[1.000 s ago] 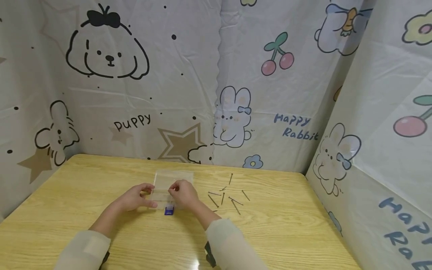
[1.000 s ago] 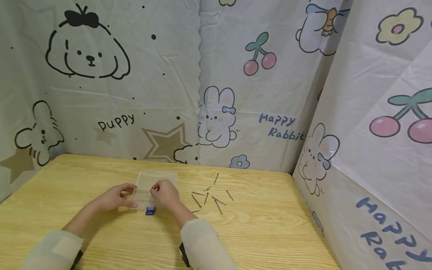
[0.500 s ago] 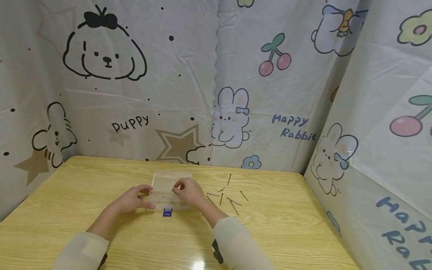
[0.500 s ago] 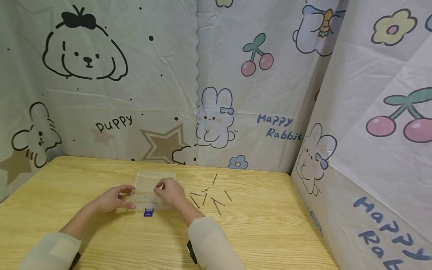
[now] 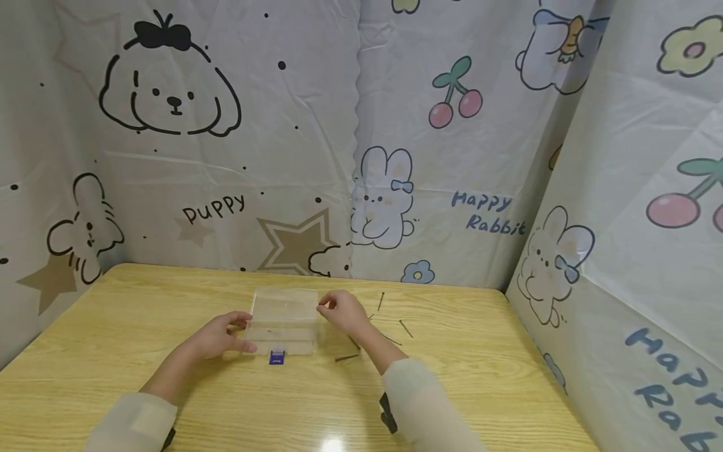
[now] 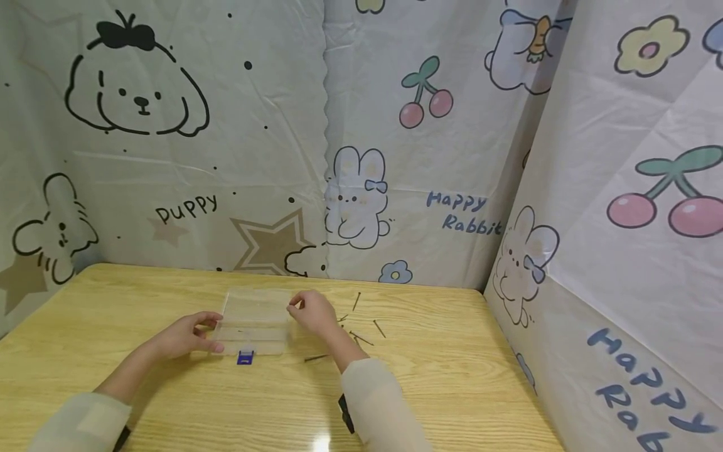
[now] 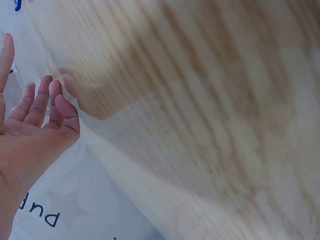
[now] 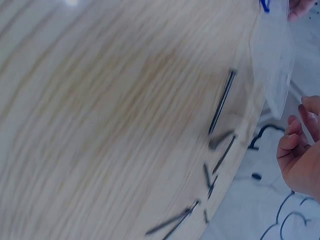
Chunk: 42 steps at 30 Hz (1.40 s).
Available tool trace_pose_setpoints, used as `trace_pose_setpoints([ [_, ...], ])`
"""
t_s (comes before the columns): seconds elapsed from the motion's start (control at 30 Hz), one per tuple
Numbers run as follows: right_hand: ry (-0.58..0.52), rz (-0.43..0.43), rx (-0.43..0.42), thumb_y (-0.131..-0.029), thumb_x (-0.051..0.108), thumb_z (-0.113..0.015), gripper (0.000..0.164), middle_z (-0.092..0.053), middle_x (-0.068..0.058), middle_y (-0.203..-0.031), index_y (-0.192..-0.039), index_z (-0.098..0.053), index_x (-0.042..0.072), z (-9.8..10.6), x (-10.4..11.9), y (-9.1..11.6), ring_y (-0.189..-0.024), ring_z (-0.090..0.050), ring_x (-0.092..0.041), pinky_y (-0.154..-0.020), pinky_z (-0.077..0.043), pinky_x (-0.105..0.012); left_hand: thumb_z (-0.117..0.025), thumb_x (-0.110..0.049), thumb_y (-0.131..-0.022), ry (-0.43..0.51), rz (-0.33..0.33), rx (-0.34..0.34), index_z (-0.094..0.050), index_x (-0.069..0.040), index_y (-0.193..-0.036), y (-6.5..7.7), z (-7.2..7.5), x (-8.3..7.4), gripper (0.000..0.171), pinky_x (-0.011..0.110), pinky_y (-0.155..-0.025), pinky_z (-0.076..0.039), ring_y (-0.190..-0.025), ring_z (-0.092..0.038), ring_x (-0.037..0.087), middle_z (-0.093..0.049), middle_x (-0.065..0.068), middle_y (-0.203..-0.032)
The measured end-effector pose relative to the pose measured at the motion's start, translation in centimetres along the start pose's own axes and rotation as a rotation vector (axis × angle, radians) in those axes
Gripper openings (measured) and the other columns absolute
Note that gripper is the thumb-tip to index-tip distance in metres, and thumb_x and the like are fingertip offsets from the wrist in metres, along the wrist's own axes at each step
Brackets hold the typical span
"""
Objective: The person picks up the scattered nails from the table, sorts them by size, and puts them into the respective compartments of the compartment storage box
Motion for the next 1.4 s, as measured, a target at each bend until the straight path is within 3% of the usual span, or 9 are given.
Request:
trace_pose_setpoints([
  [0.5,0.035,-0.078,-0.048,-0.091,0.02,-0.06,0.015,-0.057,-0.004,-0.083,-0.098,-0.068,0.009,3.0,-4.4,0.6,-0.069,-0.047,-0.014,-0.057,-0.038,-0.025,-0.077,-0.029,-0.077,0.017,-0.028,0.007,-0.037,0.007,-0.135,0.0,0.1,0.2,0.079,0.057,-0.099,-0.038,-0.121,-0.04,0.052,-0.043,0.03,-0.131],
  [0.93,0.035,-0.117,-0.086,-0.09,0.018,-0.06,0.012,-0.058,-0.005,-0.084,-0.095,-0.067,0.009,3.8,-7.9,1.9,-0.073,-0.049,-0.015,-0.064,-0.041,-0.029,-0.077,-0.028,-0.077,0.029,-0.037,0.007,-0.037,0.008,-0.135,0.3,0.1,-0.3,0.079,0.055,-0.099,-0.039,-0.12,-0.041,0.05,-0.044,0.03,-0.131],
  [1.4,0.033,-0.195,-0.096,-0.09,0.015,-0.061,0.01,-0.055,-0.005,-0.08,-0.095,-0.066,0.008,3.7,-10.6,2.2,-0.07,-0.047,-0.016,-0.062,-0.038,-0.028,-0.076,-0.029,-0.078,0.021,-0.031,0.01,-0.037,0.008,-0.135,0.6,0.1,-0.7,0.079,0.055,-0.098,-0.039,-0.119,-0.041,0.051,-0.044,0.03,-0.13],
])
Point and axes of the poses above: each hand's wrist, its own y-axis away from the middle knuckle, its own z-axis out of the back of the hand, x = y × z, the point moved 5 cm from there along -y, towards the middle knuckle
